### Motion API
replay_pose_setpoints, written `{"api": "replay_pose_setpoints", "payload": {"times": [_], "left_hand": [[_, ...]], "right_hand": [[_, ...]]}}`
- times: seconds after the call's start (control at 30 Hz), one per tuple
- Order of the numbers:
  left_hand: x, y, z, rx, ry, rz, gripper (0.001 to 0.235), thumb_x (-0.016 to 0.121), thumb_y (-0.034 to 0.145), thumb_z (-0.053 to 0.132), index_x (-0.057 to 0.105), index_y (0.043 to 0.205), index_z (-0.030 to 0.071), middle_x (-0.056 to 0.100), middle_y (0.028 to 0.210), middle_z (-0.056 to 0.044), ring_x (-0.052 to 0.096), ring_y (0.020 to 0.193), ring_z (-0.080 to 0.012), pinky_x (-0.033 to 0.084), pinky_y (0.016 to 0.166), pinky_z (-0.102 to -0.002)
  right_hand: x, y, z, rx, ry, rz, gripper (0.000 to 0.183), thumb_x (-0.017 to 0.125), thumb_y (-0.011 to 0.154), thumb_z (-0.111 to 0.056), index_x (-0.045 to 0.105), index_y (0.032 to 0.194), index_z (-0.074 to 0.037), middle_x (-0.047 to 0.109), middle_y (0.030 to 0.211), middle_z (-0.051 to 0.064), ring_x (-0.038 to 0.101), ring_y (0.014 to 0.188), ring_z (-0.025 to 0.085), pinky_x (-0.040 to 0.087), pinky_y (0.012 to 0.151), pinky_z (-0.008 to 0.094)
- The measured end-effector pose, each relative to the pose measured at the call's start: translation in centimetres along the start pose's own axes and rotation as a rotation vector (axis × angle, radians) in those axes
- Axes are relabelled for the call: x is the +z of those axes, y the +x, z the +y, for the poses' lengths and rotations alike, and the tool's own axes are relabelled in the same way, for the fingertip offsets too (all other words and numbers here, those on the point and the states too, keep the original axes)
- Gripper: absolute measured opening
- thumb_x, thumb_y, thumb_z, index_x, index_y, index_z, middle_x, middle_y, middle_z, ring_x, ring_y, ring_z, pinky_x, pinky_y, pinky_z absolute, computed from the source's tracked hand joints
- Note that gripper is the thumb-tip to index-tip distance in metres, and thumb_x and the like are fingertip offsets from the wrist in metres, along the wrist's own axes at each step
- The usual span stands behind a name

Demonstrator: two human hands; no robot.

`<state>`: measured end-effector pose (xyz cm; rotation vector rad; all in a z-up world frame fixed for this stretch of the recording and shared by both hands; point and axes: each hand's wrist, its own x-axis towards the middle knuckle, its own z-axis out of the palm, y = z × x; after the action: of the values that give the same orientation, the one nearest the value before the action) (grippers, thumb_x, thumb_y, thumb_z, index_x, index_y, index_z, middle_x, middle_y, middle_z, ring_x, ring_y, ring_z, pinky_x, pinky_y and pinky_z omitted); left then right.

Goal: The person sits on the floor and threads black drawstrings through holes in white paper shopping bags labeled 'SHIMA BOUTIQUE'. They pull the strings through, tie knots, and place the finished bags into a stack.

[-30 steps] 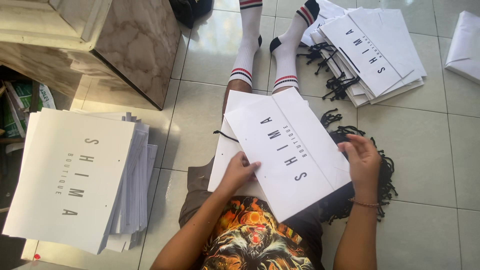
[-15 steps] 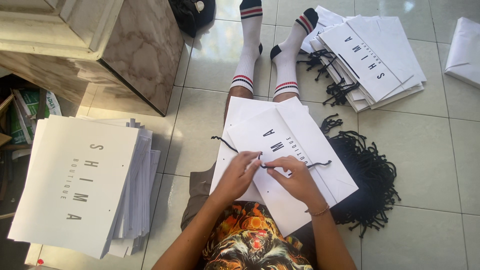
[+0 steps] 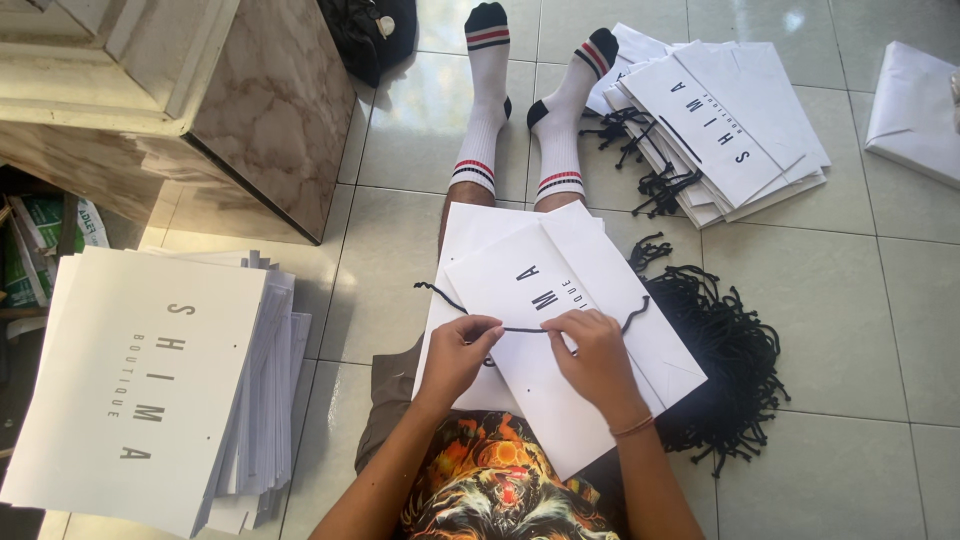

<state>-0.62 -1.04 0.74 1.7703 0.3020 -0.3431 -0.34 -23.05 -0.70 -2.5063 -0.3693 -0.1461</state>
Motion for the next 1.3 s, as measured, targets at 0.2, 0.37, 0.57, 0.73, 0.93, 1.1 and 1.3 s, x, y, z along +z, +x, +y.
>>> {"api": "replay_pose_setpoints", "payload": {"times": [0.2, 0.37, 0.57, 0.73, 0.93, 1.1, 1.3], "left_hand": [[2.1, 0.0, -1.1, 0.048, -0.174, -0.167, 0.021, 0.079, 0.085, 0.014, 0.081, 0.104, 0.005, 0.079, 0.086, -0.014, 0.072, 0.084, -0.0177, 0.058, 0.081, -0.036], [1.3, 0.0, -0.7, -0.005, -0.248, -0.195, 0.022, 0.081, 0.087, 0.015, 0.081, 0.105, 0.003, 0.079, 0.091, -0.018, 0.073, 0.088, -0.0226, 0.060, 0.081, -0.039], [0.3, 0.2, -0.7, -0.070, -0.405, -0.213, 0.036, 0.078, 0.087, 0.007, 0.068, 0.121, -0.002, 0.078, 0.094, -0.019, 0.076, 0.086, -0.0237, 0.064, 0.082, -0.038], [-0.1, 1.7, -3.3, -0.098, -0.452, -0.211, 0.048, 0.087, 0.080, 0.008, 0.063, 0.120, -0.001, 0.078, 0.089, -0.015, 0.077, 0.078, -0.0201, 0.066, 0.074, -0.031], [-1.0, 1.3, -2.6, -0.078, -0.412, -0.238, 0.045, 0.083, 0.082, 0.005, 0.066, 0.123, -0.002, 0.076, 0.092, -0.017, 0.077, 0.083, -0.0252, 0.066, 0.079, -0.038], [-0.3, -0.5, 0.1, -0.128, -0.416, -0.347, 0.056, 0.085, 0.084, 0.032, 0.070, 0.126, -0.002, 0.070, 0.109, -0.026, 0.073, 0.100, -0.0371, 0.060, 0.092, -0.048], [0.8, -0.3, -1.1, -0.076, -0.400, -0.242, 0.041, 0.086, 0.085, 0.023, 0.076, 0.117, -0.001, 0.076, 0.097, -0.019, 0.074, 0.093, -0.0278, 0.061, 0.088, -0.041]], "right_hand": [[-0.4, 0.4, -6.0, -0.043, 0.401, -0.291, 0.062, 0.064, 0.077, 0.015, 0.050, 0.135, -0.004, 0.059, 0.127, 0.022, 0.061, 0.121, 0.047, 0.045, 0.102, 0.067], [0.5, 1.0, -5.3, 0.112, 0.444, -0.309, 0.045, 0.068, 0.086, 0.008, 0.050, 0.123, -0.009, 0.056, 0.102, 0.014, 0.070, 0.093, 0.031, 0.062, 0.086, 0.046], [1.0, 1.0, -4.6, 0.115, 0.417, -0.219, 0.030, 0.071, 0.088, 0.002, 0.060, 0.112, -0.011, 0.060, 0.091, 0.007, 0.062, 0.074, 0.018, 0.058, 0.066, 0.031], [0.3, 1.0, -4.7, 0.108, 0.488, -0.177, 0.022, 0.076, 0.088, -0.003, 0.070, 0.107, -0.012, 0.067, 0.087, 0.008, 0.059, 0.070, 0.014, 0.055, 0.062, 0.027], [-0.2, 0.7, -5.2, 0.051, 0.518, -0.106, 0.013, 0.077, 0.088, -0.006, 0.079, 0.101, -0.010, 0.074, 0.089, 0.007, 0.073, 0.080, 0.017, 0.056, 0.064, 0.030], [1.1, 0.4, -4.6, -0.016, 0.521, -0.153, 0.026, 0.064, 0.095, -0.004, 0.076, 0.118, -0.010, 0.059, 0.094, 0.008, 0.063, 0.076, 0.020, 0.056, 0.066, 0.035], [1.5, 0.4, -4.3, -0.046, 0.467, -0.070, 0.024, 0.067, 0.093, 0.000, 0.072, 0.114, -0.010, 0.061, 0.081, 0.004, 0.059, 0.063, 0.016, 0.053, 0.056, 0.030]]}}
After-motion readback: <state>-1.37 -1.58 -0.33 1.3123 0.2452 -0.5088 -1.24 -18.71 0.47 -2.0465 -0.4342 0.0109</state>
